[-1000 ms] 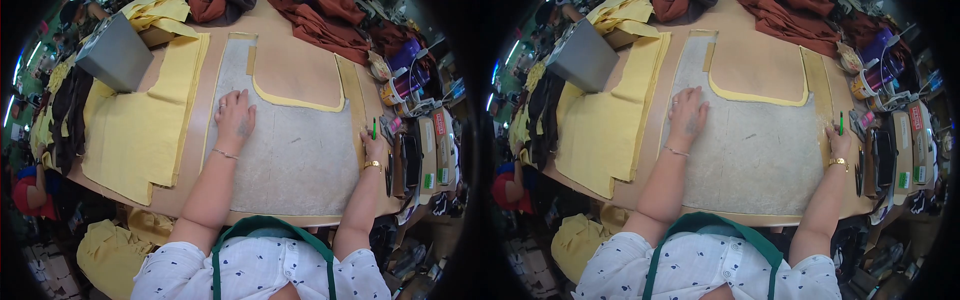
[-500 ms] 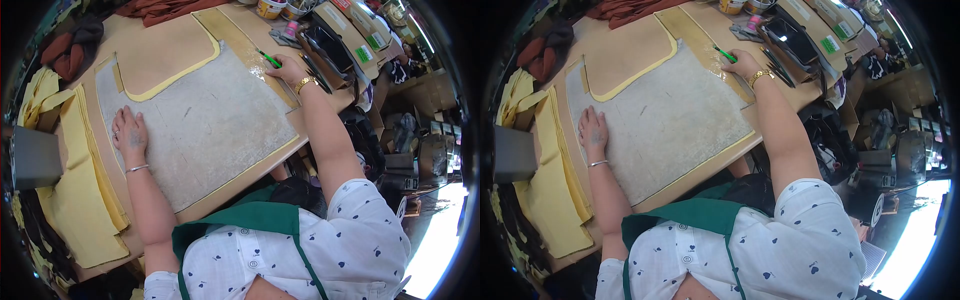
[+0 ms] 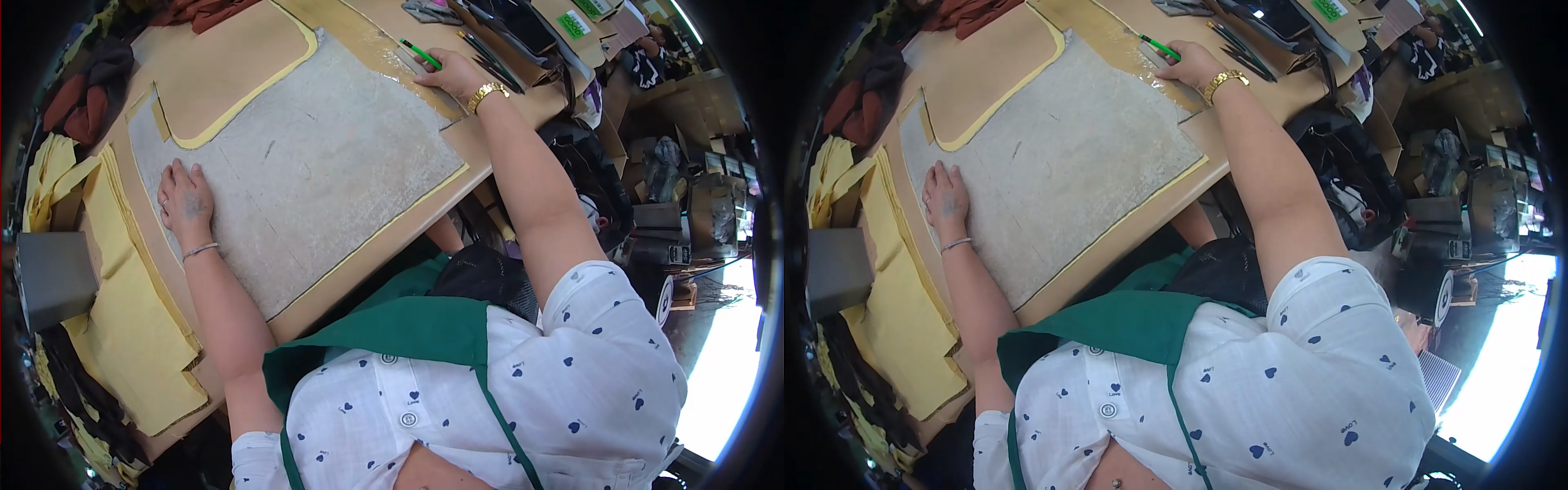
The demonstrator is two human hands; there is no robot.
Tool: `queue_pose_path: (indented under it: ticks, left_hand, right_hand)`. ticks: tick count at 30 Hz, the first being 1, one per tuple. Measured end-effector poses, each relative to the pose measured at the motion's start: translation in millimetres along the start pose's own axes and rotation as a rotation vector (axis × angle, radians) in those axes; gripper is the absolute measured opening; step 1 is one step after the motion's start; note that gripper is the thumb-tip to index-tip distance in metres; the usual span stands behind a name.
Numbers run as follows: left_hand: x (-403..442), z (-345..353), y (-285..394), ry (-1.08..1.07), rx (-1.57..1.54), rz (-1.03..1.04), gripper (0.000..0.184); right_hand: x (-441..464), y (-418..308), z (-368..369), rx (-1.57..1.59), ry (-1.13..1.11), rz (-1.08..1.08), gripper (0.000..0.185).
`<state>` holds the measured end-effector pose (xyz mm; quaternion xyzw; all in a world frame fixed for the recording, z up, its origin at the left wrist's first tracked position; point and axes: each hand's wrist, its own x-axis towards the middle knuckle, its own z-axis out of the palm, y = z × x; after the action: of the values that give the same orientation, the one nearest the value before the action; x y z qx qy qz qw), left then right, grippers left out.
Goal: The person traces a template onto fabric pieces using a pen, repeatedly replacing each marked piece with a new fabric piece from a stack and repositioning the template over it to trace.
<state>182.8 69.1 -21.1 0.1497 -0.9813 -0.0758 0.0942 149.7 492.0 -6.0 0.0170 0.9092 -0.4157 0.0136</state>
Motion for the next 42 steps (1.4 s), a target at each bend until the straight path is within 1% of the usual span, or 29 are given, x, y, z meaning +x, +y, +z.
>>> queue_pose_path:
  ticks: [7, 10, 12, 13, 14, 15, 16, 17, 18, 19, 20, 21, 22, 24, 25, 27, 28, 29, 31, 33, 36, 38, 41, 42]
  left_hand:
    - [0.9, 0.9, -1.0, 0.009, -0.016, -0.004, 0.048]
    - [-3.2, -3.4, 1.1, 0.075, -0.047, 0.026, 0.046]
    - [2.8, 12.4, -12.5, 0.217, -0.075, 0.174, 0.041]
    - [0.7, 3.3, -9.9, 0.217, -0.098, 0.192, 0.035]
    - [-1.1, 14.4, -11.5, 0.36, -0.209, 0.217, 0.03]
    - [-3.6, -2.0, -1.6, 0.132, -0.063, 0.212, 0.023]
    - [-12.8, 3.3, 3.1, 0.336, -0.204, 0.332, 0.019]
    - [-27.2, -13.5, 19.1, 0.34, -0.327, 0.3, 0.018]
    - [-36.9, -28.2, 28.3, 0.105, -0.31, 0.308, 0.023]
    - [-43.4, -25.1, 38.4, 0.032, -0.34, 0.298, 0.035]
    - [-47.1, -18.2, 49.6, 0.024, -0.345, 0.235, 0.041]
    - [-49.9, -11.1, 54.9, 0.013, -0.356, 0.178, 0.048]
    - [-51.5, -9.4, 52.5, 0.002, -0.367, 0.144, 0.05]
    - [-49.1, -11.5, 48.0, -0.018, -0.39, 0.089, 0.054]
    - [-50.4, -4.7, 39.6, 0.004, -0.449, 0.141, 0.058]
    - [-46.9, -9.3, 28.6, -0.095, -0.433, 0.187, 0.059]
    - [-45.4, -12.3, 25.0, -0.145, -0.424, 0.216, 0.059]
    - [-44.2, -13.2, 22.1, -0.118, -0.406, 0.188, 0.06]
    - [-42.4, -14.5, 17.8, -0.064, -0.367, 0.126, 0.063]
    - [-44.5, -13.9, 15.5, -0.021, -0.323, 0.068, 0.066]
    - [-49.1, -11.7, 14.0, 0.069, -0.312, 0.031, 0.069]
    - [-53.8, -7.9, 11.0, 0.168, -0.375, 0.064, 0.07]
    - [-51.8, -1.7, 11.7, 0.192, -0.485, 0.056, 0.069]
    - [-47.2, 5.6, 14.7, 0.232, -0.474, 0.039, 0.069]
  right_hand:
    - [-2.8, -7.5, -1.8, -0.017, 0.0, 0.016, 0.042]
    - [-9.2, -19.2, -5.2, -0.154, -0.002, 0.02, 0.043]
    - [-6.1, -11.0, -5.7, -0.226, 0.009, 0.071, 0.047]
    - [-9.1, -9.1, -1.9, -0.34, 0.141, -0.045, 0.051]
    - [-10.7, -9.4, -1.2, -0.314, 0.169, 0.02, 0.053]
    - [-7.9, -2.0, 2.8, -0.272, 0.262, 0.029, 0.049]
    - [1.8, 8.1, 9.4, 0.029, 0.335, -0.001, 0.041]
    - [8.3, 2.5, 11.6, 0.42, 0.349, 0.039, 0.028]
    - [6.0, -15.0, 14.6, 0.748, 0.345, 0.094, 0.017]
    - [6.0, -42.2, 23.6, 0.958, 0.305, 0.116, 0.014]
    - [-4.0, -80.0, 37.1, 1.089, 0.261, 0.173, 0.018]
    - [-10.6, -108.2, 51.1, 1.028, 0.125, 0.121, 0.02]
    - [-17.7, -132.5, 64.3, 0.963, -0.005, 0.069, 0.022]
    - [-25.5, -177.8, 99.9, 0.667, -0.329, -0.203, 0.023]
    - [-42.8, -208.9, 121.3, 0.486, -0.427, -0.272, 0.023]
    - [-67.0, -253.0, 165.3, 0.311, -0.724, -0.286, 0.016]
    - [-70.9, -267.1, 186.0, 0.316, -0.924, -0.226, 0.013]
    - [-80.3, -283.0, 204.8, 0.029, -0.928, -0.349, 0.015]
    - [-96.1, -305.5, 234.1, -0.398, -0.87, -0.547, 0.019]
    - [-104.8, -314.5, 252.9, -0.667, -0.752, -0.688, 0.021]
    - [-96.6, -311.8, 263.6, -0.633, -0.914, -0.696, 0.024]
    - [-93.2, -310.3, 267.9, -0.588, -0.994, -0.673, 0.025]
    - [-92.5, -303.5, 272.7, -0.348, -1.063, -0.669, 0.024]
    - [-88.0, -299.2, 277.1, -0.304, -1.133, -0.608, 0.024]
